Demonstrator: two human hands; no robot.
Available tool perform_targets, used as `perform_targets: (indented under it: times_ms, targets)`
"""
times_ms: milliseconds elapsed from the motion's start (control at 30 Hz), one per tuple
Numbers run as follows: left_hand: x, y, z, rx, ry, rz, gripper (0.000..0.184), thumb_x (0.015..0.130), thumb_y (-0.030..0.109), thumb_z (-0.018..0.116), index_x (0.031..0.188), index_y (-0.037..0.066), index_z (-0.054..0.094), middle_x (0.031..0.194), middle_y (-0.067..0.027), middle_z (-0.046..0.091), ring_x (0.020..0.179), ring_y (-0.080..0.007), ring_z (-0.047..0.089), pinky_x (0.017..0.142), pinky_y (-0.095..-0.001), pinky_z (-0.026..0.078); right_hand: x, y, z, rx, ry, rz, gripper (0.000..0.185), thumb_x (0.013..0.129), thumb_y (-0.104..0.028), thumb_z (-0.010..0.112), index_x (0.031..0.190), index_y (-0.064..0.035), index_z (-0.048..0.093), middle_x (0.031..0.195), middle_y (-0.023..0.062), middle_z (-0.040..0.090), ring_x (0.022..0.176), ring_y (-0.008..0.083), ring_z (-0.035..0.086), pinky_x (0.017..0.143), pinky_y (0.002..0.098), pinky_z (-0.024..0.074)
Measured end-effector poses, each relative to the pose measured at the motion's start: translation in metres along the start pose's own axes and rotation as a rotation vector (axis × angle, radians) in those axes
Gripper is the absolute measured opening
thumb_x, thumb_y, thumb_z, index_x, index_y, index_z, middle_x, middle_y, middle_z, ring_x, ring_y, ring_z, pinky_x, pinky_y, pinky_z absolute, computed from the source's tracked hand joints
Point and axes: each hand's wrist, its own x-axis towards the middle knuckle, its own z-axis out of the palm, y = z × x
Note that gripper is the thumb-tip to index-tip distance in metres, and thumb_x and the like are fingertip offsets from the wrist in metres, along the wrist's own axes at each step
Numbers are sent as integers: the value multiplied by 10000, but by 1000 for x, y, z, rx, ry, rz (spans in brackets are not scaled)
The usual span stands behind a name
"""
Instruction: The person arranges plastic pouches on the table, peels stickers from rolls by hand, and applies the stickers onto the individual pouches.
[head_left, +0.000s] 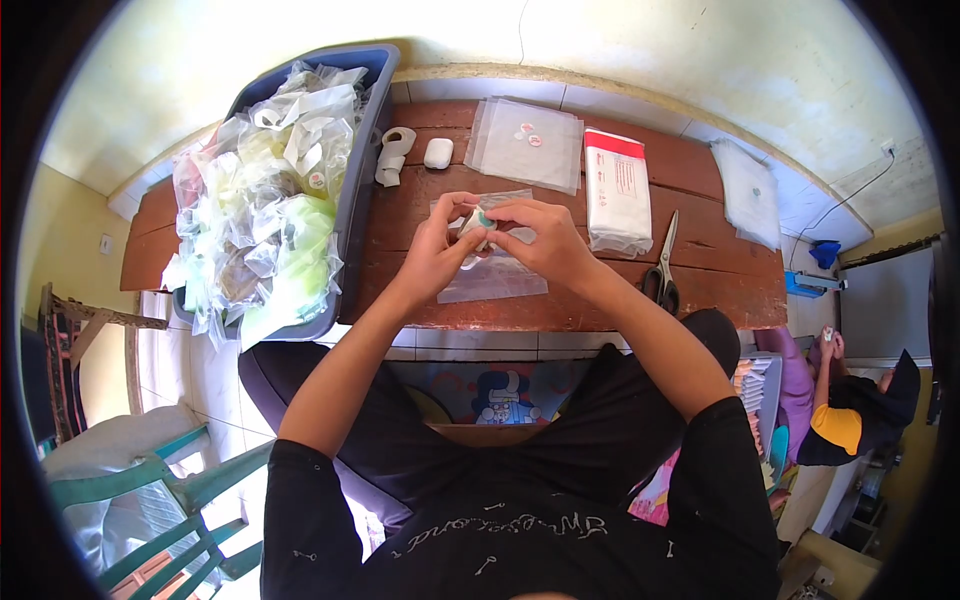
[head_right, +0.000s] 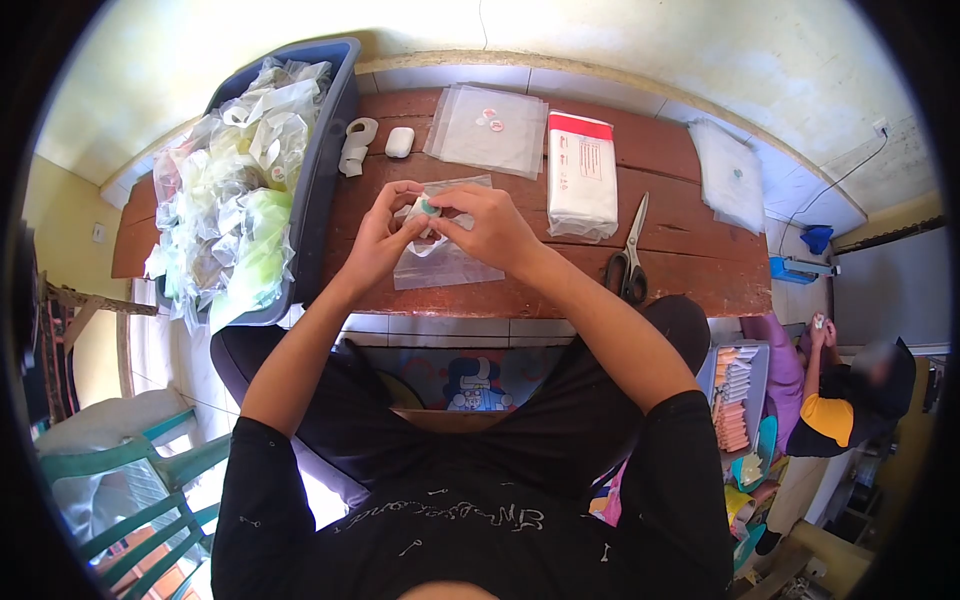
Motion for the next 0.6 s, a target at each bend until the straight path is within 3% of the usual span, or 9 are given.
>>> perform_targets:
  times_ms: [133,200,300,367,533,600]
  targets:
    - [1,-2,-1,-20,-21,-67,342,955,65,594,1250,4,433,1252,-208,560,938,-182,669,728,-276,581,1,4,-3,-8,-27,28,249,824,-151,746,1003,14,695,920,171,700,778,241,708,707,322,555]
    - [0,2,0,-68,-29,-90,343,951,69,607,1240,-3,436,1242,-213,576,923,-182,675,725,-276,581,1,2,-5,-7,-99,128,201,830,-100,731,986,24,703,922,161,715,808,229,709,730,303,566]
    - [0,7,-1,-27,-38,-215,366,924,84,653,1213,-4,447,1142,-161,641,913,-178,678,769,-293,587,-2,9,-4,-27,-137,163,194,833,-100,724,971,34,702,873,164,713,767,218,708,696,306,563]
    - [0,5,0,143,-7,-153,384,855,106,747,1132,3,502,1011,-167,711,844,-159,699,665,-262,558,-2,12,-4,-41,-164,191,190,832,-97,722,968,35,703,850,163,712,761,206,706,698,303,563]
    - [0,8,-1,275,-6,-126,418,781,120,817,1069,15,532,982,-168,722,815,-147,702,611,-261,539,-1,13,-5,-32,-208,292,177,835,-86,716,964,36,708,810,149,716,772,168,701,719,289,566]
    - [0,9,-1,288,1,-113,426,768,118,827,1060,15,534,987,-173,720,816,-148,702,597,-260,535,-2,13,-5,115,-185,327,188,842,-85,719,977,45,710,857,138,726,812,150,696,749,277,564]
